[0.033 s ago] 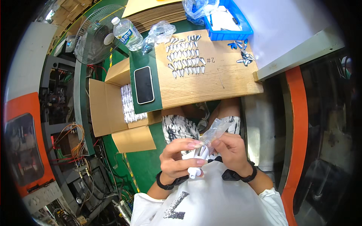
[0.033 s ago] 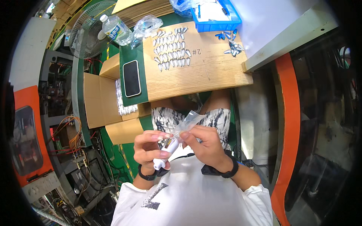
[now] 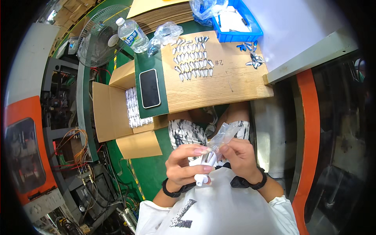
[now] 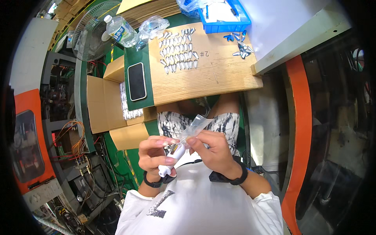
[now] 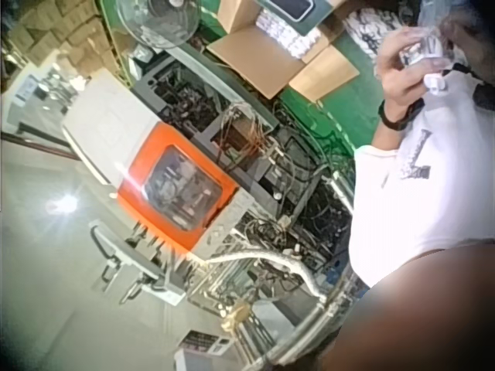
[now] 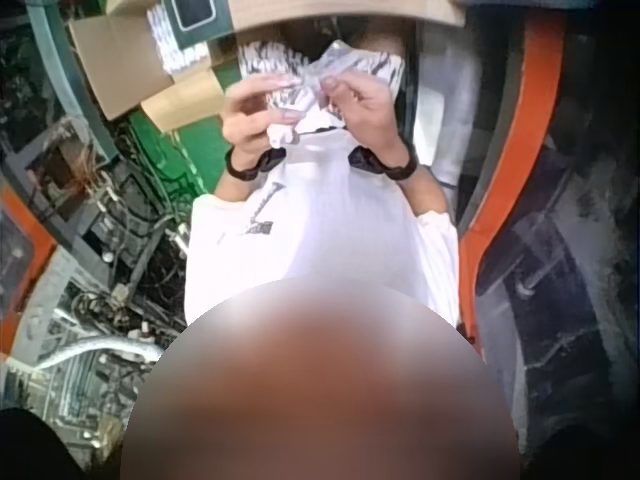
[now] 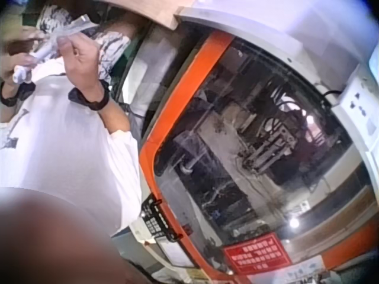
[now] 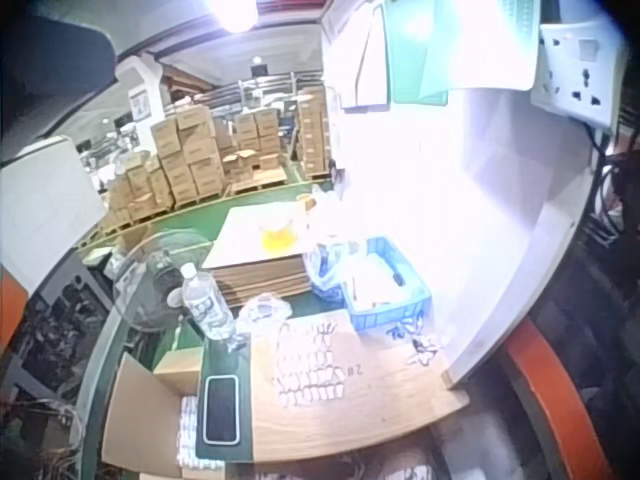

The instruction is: Trimming excess material from plastic components produced by an injection molding machine and packing them into bags.

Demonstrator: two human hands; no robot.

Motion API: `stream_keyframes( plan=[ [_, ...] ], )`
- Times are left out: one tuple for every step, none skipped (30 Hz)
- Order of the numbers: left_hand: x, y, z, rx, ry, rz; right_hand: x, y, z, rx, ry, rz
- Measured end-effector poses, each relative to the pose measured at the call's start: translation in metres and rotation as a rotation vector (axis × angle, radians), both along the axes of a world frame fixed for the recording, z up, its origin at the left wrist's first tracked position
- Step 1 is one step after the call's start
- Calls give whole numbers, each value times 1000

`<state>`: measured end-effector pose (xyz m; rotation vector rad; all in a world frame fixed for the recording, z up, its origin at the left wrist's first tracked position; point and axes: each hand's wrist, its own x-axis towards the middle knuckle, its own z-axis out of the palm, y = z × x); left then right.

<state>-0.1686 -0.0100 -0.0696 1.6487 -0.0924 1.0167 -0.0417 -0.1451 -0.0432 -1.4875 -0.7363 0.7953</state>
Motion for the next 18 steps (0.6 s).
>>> stream_keyframes(
  plan=[
    [-1,0,0,-10,-1,6,0,-1,-2,-17,56,10],
    [-2,0,0,-19,-2,12,-1,-1,-2,-34,112,21],
    [-2,-1,0,-19,-3,12,-1,-1,-2,-34,111,20],
    [-2,-1,0,-23,-12,28,-1,1,-1,-29,184,23],
    [-2,0,0,-27,-22,43,-2,2,0,-24,257,25],
    [-2,0,0,-24,-24,45,-2,2,-1,-22,256,27],
    [-1,0,0,-17,-43,16,-3,2,-1,-12,230,37],
    [0,0,0,-10,-61,-13,-3,2,-2,-2,205,46],
    [2,0,0,-8,-63,-14,-2,3,-2,-1,203,45],
    [2,1,1,-17,-72,-22,-3,3,-2,3,159,38],
    [3,1,1,-25,-81,-31,-4,4,-1,7,116,31],
    [3,1,1,-34,-84,-37,-4,4,0,8,120,32],
    [2,0,0,-33,-82,-38,-2,4,1,22,58,46],
    [0,0,-1,-51,-65,-60,-1,4,1,35,-4,59],
    [-2,-1,-2,-70,-47,-82,-2,3,1,35,-3,58],
    [-1,-2,-2,-69,-47,-83,-2,3,0,46,4,59],
    [0,-3,-2,-89,-58,-67,-2,3,-1,56,11,60],
    [0,-4,-2,-110,-69,-51,-3,2,-5,56,11,59]
  ],
)
